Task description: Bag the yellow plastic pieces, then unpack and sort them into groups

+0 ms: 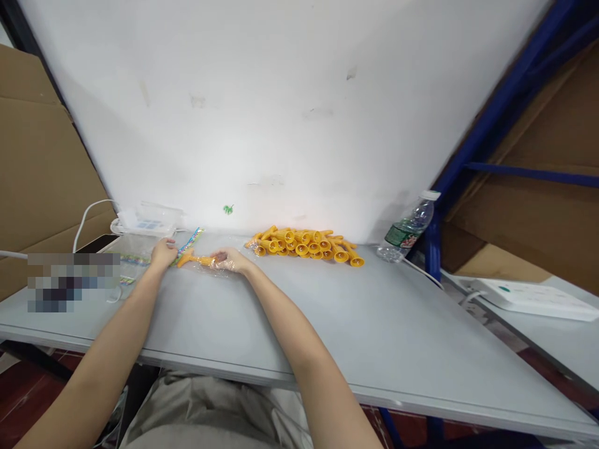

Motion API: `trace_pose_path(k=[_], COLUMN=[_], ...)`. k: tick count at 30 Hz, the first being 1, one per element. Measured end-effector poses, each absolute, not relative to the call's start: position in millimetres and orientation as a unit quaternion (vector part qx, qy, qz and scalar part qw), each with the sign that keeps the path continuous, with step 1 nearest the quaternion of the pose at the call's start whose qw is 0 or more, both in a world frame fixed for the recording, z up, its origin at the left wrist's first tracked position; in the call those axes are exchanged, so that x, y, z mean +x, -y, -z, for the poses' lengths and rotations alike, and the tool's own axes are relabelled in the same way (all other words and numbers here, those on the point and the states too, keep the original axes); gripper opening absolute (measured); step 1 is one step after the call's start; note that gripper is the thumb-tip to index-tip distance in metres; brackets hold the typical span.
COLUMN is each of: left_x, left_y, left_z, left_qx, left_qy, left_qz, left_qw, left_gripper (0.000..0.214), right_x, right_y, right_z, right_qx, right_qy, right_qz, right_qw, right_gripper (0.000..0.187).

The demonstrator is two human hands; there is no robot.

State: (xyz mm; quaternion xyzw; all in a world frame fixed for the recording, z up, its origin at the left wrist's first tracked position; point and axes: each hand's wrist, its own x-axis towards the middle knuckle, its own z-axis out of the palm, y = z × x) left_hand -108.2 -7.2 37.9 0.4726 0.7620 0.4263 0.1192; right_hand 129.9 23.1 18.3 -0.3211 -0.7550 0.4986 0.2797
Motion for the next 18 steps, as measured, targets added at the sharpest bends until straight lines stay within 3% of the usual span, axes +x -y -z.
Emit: trace_pose_path(k=[5,11,16,18], left_x=[-89,-75,-74,-73], left_y=[8,7,9,10], left_z=[-32,-20,-22,-25], left_qx=[0.611,0.696,0.685,0.682], left_qy=[-0.701,-0.689,-0.718,-0.722], left_qz=[-0.365,-0.198,-0.101,-0.091], left_qw=[-0.042,0.030,0.074,0.078], left_gripper=[0.039,0.052,0.057,0.059], right_x=[131,135,151,164], right_y=[-25,-23,-18,-14], right_z=[-21,-24,-39,-50], right_qx=[-0.316,-0.294,-0.389,-0.442], right_qy=[0.751,0.774,0.818,0.806], right_qz=[-0.509,-0.498,-0.317,-0.219], right_qw=[0.279,0.259,0.281,0.326], right_gripper=[0.043,0.040,0.013,0.016])
